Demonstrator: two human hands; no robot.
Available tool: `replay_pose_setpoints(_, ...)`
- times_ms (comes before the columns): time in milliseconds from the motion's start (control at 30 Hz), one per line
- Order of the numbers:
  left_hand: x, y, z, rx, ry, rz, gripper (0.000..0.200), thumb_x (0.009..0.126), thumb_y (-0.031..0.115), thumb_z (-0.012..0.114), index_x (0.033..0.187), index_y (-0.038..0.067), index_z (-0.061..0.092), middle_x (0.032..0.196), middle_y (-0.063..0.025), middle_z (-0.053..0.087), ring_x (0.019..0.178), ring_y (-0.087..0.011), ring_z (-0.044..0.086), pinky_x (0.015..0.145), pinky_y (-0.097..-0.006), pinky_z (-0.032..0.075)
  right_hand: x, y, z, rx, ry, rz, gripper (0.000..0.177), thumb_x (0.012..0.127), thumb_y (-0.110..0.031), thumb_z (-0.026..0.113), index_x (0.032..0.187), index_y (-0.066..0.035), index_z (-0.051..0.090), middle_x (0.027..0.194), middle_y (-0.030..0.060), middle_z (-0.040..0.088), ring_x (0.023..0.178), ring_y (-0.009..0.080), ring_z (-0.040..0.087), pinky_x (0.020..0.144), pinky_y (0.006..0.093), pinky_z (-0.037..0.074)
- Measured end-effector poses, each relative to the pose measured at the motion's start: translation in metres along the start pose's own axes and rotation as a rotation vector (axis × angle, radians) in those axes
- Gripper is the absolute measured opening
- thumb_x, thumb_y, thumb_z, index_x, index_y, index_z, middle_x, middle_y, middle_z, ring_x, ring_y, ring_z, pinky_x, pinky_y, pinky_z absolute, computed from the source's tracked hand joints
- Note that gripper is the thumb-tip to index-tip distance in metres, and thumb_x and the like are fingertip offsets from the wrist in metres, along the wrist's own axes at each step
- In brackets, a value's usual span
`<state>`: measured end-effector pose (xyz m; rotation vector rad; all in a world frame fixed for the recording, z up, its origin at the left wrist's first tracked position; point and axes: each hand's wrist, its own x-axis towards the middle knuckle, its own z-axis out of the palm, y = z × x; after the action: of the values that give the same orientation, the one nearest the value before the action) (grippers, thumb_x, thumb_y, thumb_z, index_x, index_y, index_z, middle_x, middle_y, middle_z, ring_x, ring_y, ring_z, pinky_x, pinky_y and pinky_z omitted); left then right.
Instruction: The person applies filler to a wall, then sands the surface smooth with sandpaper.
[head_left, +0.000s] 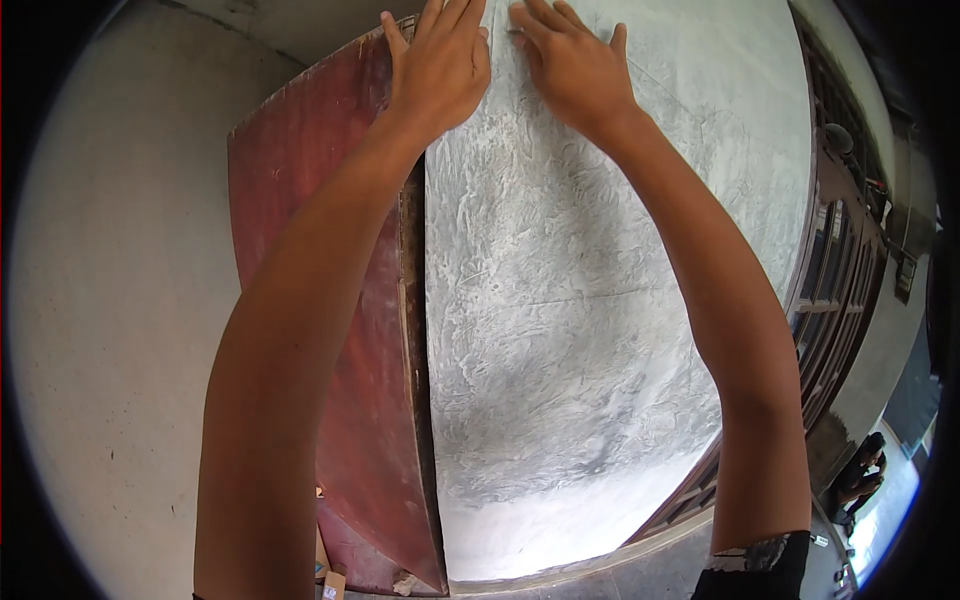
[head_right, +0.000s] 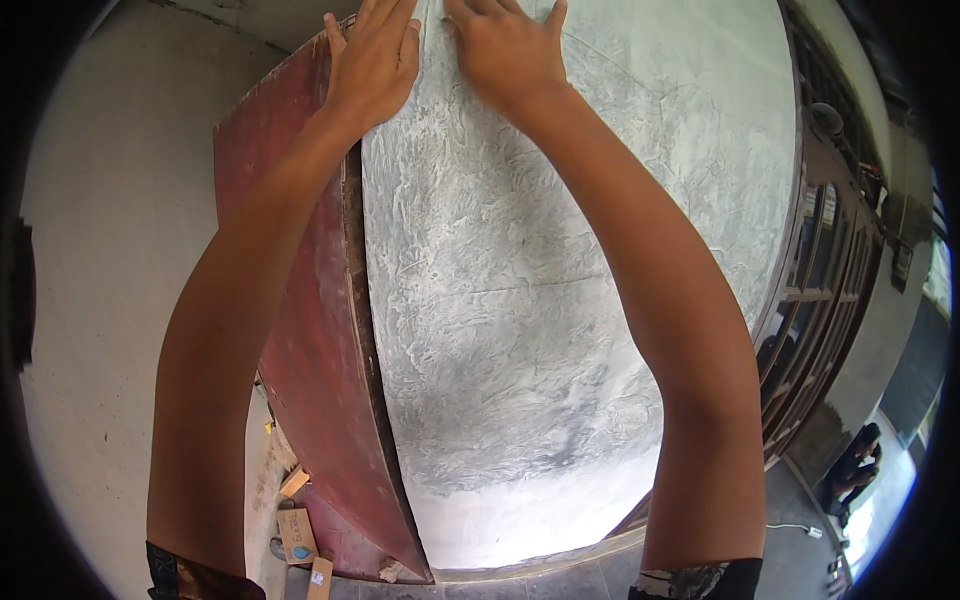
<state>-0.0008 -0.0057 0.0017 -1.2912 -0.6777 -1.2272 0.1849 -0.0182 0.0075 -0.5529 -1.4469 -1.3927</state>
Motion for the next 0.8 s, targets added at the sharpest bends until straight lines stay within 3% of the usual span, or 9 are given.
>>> replay_pose_setpoints(33, 0.000, 0.001, -0.002, -0.015, -0.017, -0.019, 0.049, 0.107, 0.017, 0.040, 0.152, -0.003, 0.043, 0.166, -0.0174, 0.034, 0.157, -0.0343, 0.023, 0.120, -0.0729, 0.009, 0.022, -0.002, -0.009, 0.007, -0.146, 0.139, 0.042, 0.110, -0.026, 0.040, 0.144, -0.004, 0.054, 0.162, 0.0145, 0.042, 0.148, 0.0378, 0.041, 0.119, 0.0660, 0.032)
replay_pose_setpoints(133, 0.002, 0.001, -0.004, -0.025, -0.035, -0.030, 0.049, 0.107, 0.017, 0.041, 0.152, -0.003, 0.042, 0.166, -0.0171, 0.034, 0.157, -0.0343, 0.023, 0.121, -0.0725, 0.010, 0.028, 0.000, 0.008, 0.017, -0.101, 0.136, 0.045, 0.110, -0.027, 0.040, 0.148, -0.004, 0.051, 0.162, 0.0146, 0.043, 0.149, 0.0378, 0.039, 0.119, 0.0675, 0.030)
replay_pose_setpoints(167, 0.001, 0.002, -0.003, -0.024, -0.037, -0.035, 0.049, 0.107, 0.017, 0.041, 0.152, -0.003, 0.042, 0.166, -0.0170, 0.034, 0.157, -0.0343, 0.024, 0.121, -0.0723, 0.010, 0.009, 0.002, 0.007, -0.025, -0.030, 0.044, 0.038, 0.105, -0.023, 0.057, 0.142, -0.020, 0.059, 0.155, 0.0024, 0.053, 0.141, 0.0294, 0.053, 0.113, 0.0706, 0.037)
replay_pose_setpoints(267, -0.001, 0.001, -0.001, -0.034, -0.003, -0.021, 0.049, 0.107, 0.017, 0.041, 0.152, -0.003, 0.043, 0.166, -0.0170, 0.034, 0.156, -0.0345, 0.024, 0.121, -0.0723, 0.011, -0.052, -0.016, 0.010, 0.007, 0.096, -0.053, 0.039, 0.107, -0.028, 0.053, 0.145, -0.021, 0.058, 0.154, 0.0013, 0.054, 0.140, 0.0284, 0.053, 0.113, 0.0710, 0.036)
replay_pose_setpoints(467, 0.002, 0.003, -0.004, -0.054, -0.030, -0.040, 0.049, 0.107, 0.017, 0.042, 0.151, -0.004, 0.043, 0.165, -0.0178, 0.035, 0.156, -0.0350, 0.025, 0.120, -0.0728, 0.011, 0.022, 0.015, 0.020, -0.002, -0.034, 0.067, 0.039, 0.110, -0.031, 0.047, 0.146, -0.021, 0.056, 0.154, 0.0023, 0.054, 0.143, 0.0290, 0.049, 0.112, 0.0779, 0.028)
replay_pose_setpoints(533, 0.001, 0.000, -0.002, -0.043, -0.012, -0.028, 0.049, 0.107, 0.017, 0.041, 0.151, -0.004, 0.044, 0.165, -0.0178, 0.035, 0.156, -0.0349, 0.025, 0.120, -0.0726, 0.011, 0.019, 0.000, 0.016, 0.090, -0.047, 0.117, 0.046, 0.111, -0.028, 0.040, 0.149, -0.005, 0.049, 0.161, 0.0150, 0.043, 0.150, 0.0378, 0.038, 0.120, 0.0668, 0.029)
replay_pose_setpoints(567, -0.001, 0.000, -0.001, -0.039, 0.002, -0.017, 0.049, 0.106, 0.017, 0.041, 0.151, -0.004, 0.044, 0.165, -0.0177, 0.036, 0.156, -0.0348, 0.025, 0.120, -0.0725, 0.011, -0.002, 0.001, 0.021, 0.097, 0.099, 0.009, 0.041, 0.111, -0.033, 0.044, 0.149, -0.023, 0.054, 0.158, 0.0018, 0.049, 0.148, 0.0272, 0.043, 0.114, 0.0768, 0.027)
replay_pose_setpoints(667, -0.002, 0.000, 0.000, -0.037, 0.023, -0.012, 0.049, 0.106, 0.017, 0.041, 0.151, -0.004, 0.045, 0.165, -0.0180, 0.036, 0.156, -0.0350, 0.025, 0.120, -0.0724, 0.011, -0.055, -0.022, 0.013, 0.134, 0.053, 0.005, 0.044, 0.111, -0.036, 0.042, 0.153, -0.023, 0.050, 0.162, 0.0012, 0.044, 0.152, 0.0272, 0.037, 0.116, 0.0750, 0.024)
replay_pose_setpoints(800, 0.000, 0.002, -0.001, -0.034, 0.013, -0.026, 0.049, 0.106, 0.017, 0.041, 0.151, -0.004, 0.044, 0.165, -0.0184, 0.036, 0.156, -0.0351, 0.025, 0.120, -0.0723, 0.011, -0.004, 0.006, 0.023, 0.071, 0.090, 0.000, 0.047, 0.111, -0.036, 0.040, 0.154, -0.020, 0.049, 0.164, 0.0026, 0.042, 0.153, 0.0311, 0.034, 0.120, 0.0709, 0.021)
